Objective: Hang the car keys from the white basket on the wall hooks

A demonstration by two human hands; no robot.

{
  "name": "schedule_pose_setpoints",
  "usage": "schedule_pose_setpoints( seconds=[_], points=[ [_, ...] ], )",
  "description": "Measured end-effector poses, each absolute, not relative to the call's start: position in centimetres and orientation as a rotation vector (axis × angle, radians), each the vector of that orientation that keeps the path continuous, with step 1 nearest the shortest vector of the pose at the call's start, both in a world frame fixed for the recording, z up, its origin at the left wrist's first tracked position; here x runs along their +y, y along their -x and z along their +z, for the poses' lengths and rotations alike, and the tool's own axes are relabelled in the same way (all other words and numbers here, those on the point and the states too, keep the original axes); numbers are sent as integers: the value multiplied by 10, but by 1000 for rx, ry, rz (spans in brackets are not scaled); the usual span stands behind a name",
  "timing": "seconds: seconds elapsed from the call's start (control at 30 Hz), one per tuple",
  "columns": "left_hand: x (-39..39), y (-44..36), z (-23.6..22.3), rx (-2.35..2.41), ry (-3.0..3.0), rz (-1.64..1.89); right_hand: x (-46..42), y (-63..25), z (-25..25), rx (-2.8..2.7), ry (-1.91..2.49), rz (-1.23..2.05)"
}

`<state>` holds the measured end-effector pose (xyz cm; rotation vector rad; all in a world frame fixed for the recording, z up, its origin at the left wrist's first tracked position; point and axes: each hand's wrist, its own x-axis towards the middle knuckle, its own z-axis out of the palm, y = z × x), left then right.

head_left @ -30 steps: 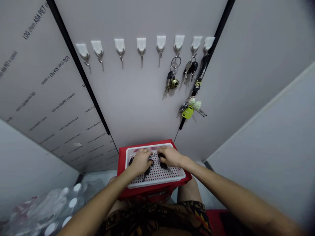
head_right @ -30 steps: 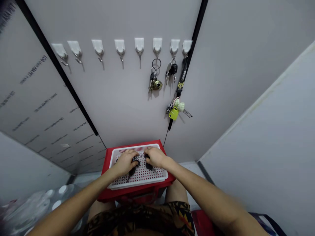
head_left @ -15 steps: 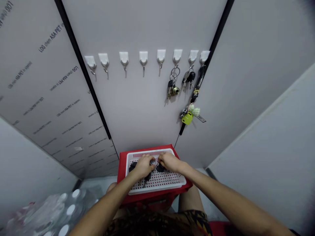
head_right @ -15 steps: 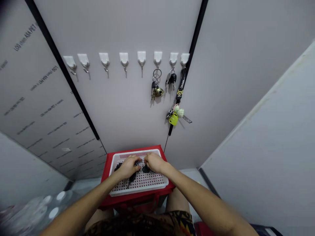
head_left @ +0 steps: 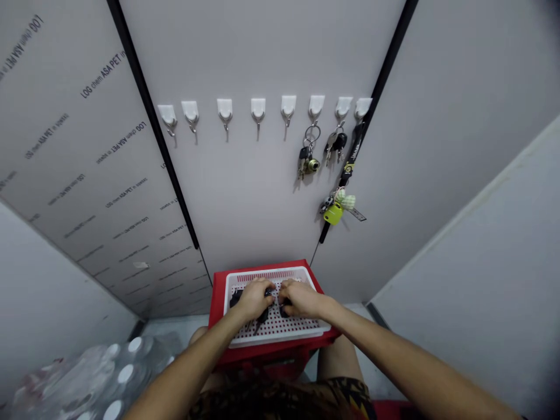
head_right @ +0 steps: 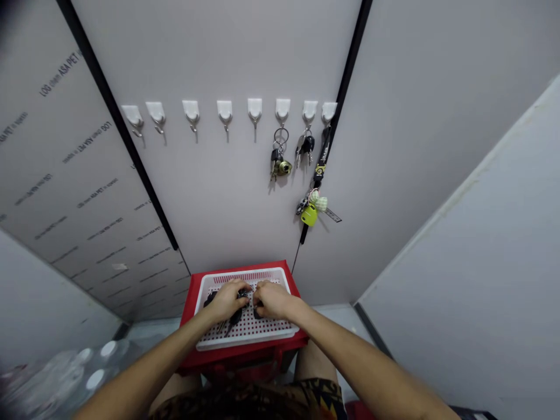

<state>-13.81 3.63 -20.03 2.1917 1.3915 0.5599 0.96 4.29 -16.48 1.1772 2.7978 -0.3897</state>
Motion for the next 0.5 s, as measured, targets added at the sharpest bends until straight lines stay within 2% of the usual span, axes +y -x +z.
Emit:
schedule_pose_setpoints(
  seconds=[0.1,0.17,0.27,0.37,0.5],
  points=[
    [35,138,-198,1388,-2144,565,45,-10,-165,2827,-1268,-438],
    [34,136,-195,1334,-2061,643,49,-8,-161,2895,-1436,-596],
    [35,130,-185,1142,-1867,867,56,-3,-146,2867,-1729,-1158],
    [41,122,-168,1016,-1675,1065,63,3,-122,2669,-1845,-1782],
    [60,119,-129,932,-1452,1110,77,8,-80,2676,-1900,-2090]
  ],
)
